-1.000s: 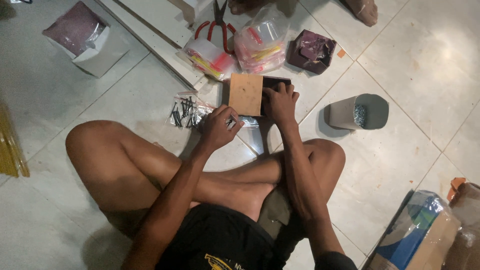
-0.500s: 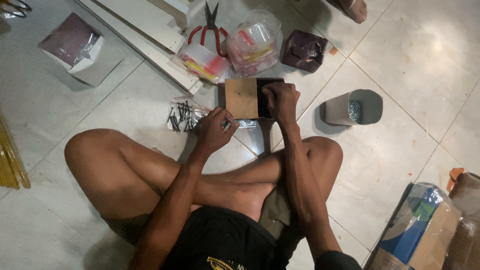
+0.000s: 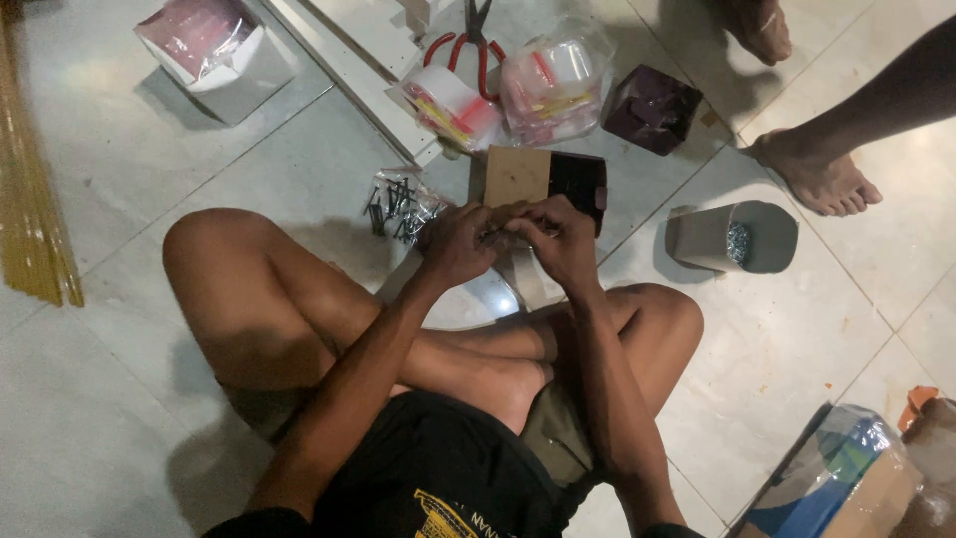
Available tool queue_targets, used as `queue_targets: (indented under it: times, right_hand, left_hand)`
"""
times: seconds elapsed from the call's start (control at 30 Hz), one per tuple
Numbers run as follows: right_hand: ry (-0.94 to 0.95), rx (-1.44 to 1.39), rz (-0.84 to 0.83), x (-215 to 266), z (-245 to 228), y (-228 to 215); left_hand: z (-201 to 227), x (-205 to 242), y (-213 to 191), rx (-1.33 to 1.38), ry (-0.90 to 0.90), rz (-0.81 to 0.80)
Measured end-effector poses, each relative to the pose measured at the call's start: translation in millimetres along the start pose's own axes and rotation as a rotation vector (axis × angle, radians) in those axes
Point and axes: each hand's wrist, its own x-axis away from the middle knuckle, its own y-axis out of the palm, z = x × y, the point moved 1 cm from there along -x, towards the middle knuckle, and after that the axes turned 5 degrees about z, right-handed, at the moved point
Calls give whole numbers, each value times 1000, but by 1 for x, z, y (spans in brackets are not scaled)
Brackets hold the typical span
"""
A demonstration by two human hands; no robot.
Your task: The person sits on the floor and repeatedly picks up small screws from a plastic bag, placing them into a small cardboard box. The person handles the screws one by one or in small groups, transferring them from the bag to the box.
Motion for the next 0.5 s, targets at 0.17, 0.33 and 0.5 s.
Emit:
queue_targets:
  times: [0.17, 0.33, 0.5]
  right_hand:
    - [-127, 31, -131, 0, -25, 18]
    - [-171, -14, -152, -1, -20, 11]
    - [-162, 158, -363, 6, -30, 5]
  left_hand:
    - [-2, 4, 8, 88, 40, 92]
    - [-2, -2, 3, 159, -90, -22]
    - [-15, 3, 3, 173, -41, -71]
